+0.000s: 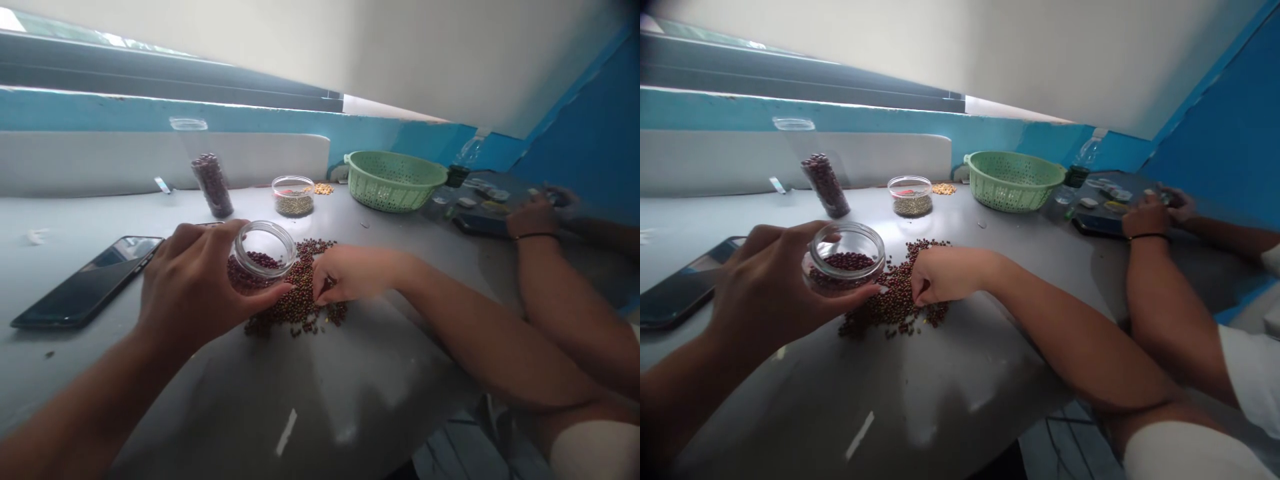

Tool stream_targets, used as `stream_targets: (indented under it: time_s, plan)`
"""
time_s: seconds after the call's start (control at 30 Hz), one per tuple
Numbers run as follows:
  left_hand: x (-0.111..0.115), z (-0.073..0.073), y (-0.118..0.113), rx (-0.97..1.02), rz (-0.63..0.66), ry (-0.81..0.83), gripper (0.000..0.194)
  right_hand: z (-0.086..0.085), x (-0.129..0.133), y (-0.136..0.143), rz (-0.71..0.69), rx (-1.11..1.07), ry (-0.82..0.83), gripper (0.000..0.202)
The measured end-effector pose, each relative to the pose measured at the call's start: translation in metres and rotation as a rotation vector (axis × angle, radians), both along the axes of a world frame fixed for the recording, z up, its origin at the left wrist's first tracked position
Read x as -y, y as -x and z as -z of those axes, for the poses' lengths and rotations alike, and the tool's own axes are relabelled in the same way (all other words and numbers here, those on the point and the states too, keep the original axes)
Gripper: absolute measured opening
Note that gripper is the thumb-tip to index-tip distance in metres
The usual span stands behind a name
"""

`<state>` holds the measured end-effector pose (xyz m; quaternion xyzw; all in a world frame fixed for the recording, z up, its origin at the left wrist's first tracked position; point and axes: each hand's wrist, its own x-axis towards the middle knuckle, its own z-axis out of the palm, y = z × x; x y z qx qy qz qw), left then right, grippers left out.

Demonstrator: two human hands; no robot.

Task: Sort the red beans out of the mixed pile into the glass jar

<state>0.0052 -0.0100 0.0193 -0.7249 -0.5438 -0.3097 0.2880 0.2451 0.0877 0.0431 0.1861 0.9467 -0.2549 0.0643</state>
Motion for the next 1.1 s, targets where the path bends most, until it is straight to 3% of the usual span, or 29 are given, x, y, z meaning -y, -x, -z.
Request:
stream_targets:
  time_s: [0.43, 0.8, 1.1]
  plan:
    - [-0.008, 0.001, 0.003, -0.066, 0.063, -0.120, 0.076, -0.005, 0.017, 0.004, 0.048, 0.050, -0.146, 0.017]
    - [-0.007, 0.002, 0.003, -0.063, 0.041, -0.112, 0.075, 0.000, 0.017, 0.008, 0.018, 0.084, -0.165, 0.015]
    - [-0.004, 0.002, 0.001, -0.030, 0.011, -0.035, 0.076, 0.001, 0.028, 0.008, 0.021, 0.139, -0.312, 0.015]
